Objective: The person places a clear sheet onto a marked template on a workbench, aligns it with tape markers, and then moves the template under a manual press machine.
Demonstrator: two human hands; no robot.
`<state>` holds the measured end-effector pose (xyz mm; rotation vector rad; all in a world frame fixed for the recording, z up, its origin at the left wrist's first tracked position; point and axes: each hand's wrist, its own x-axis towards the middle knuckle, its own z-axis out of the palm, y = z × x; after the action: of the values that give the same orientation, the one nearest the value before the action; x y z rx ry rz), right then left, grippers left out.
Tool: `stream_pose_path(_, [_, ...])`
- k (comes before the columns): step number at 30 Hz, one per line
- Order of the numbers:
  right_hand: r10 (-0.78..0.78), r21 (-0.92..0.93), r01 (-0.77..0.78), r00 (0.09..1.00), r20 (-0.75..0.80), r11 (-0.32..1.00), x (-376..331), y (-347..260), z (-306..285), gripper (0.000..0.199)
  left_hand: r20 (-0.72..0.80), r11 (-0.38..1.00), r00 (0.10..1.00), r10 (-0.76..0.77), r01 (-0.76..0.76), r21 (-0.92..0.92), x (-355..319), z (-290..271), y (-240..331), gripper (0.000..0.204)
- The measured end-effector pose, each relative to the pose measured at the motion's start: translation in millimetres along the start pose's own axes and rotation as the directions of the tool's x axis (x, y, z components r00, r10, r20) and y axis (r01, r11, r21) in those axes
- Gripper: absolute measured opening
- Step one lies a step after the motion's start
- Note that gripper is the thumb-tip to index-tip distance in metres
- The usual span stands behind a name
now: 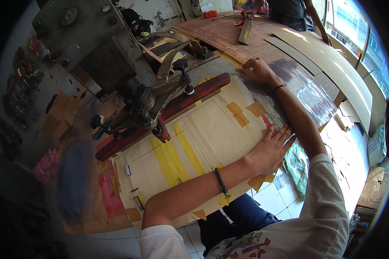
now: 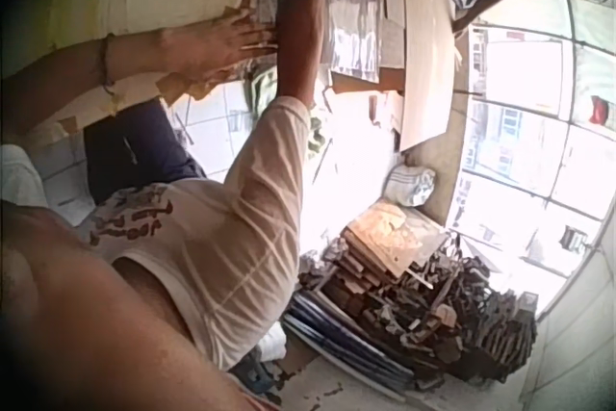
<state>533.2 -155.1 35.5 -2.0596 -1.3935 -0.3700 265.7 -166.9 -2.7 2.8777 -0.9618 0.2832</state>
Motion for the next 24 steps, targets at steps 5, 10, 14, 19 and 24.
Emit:
stream_pose_path(5, [0.096,-0.011,-0.096,0.995,0.037,0.995,-1.1,-4.1,-4.4,0.047,0.017,1.0,1.0,-0.004,0.004,-0.003,2.0,3.0,-2.0,0.079])
stream_pose_path(10, [0.058,-0.018,-0.058,0.998,0.004,0.998,2.1,-8.8,-3.1,0.045,0.014,1.0,1.0,-0.027,0.027,0.014,1.8,3.7,-3.1,0.083])
stream_pose_path(14, [0.006,-0.029,-0.007,0.999,-0.035,1.0,0.9,0.7,2.4,0.045,-0.008,0.999,1.0,-0.022,0.022,0.03,2.1,10.0,-1.9,0.085])
stream_pose_path(19, [-0.09,-0.035,0.089,0.995,-0.033,0.995,3.7,-7.4,1.0,0.036,-0.015,0.999,0.999,-0.03,0.031,0.018,0.4,14.4,-0.9,0.085])
stream_pose_path(24, [-0.072,-0.016,0.072,0.997,-0.035,0.997,-0.1,-10.5,-0.7,0.033,-0.046,0.997,0.999,-0.007,0.01,0.071,3.5,20.4,-0.6,0.085])
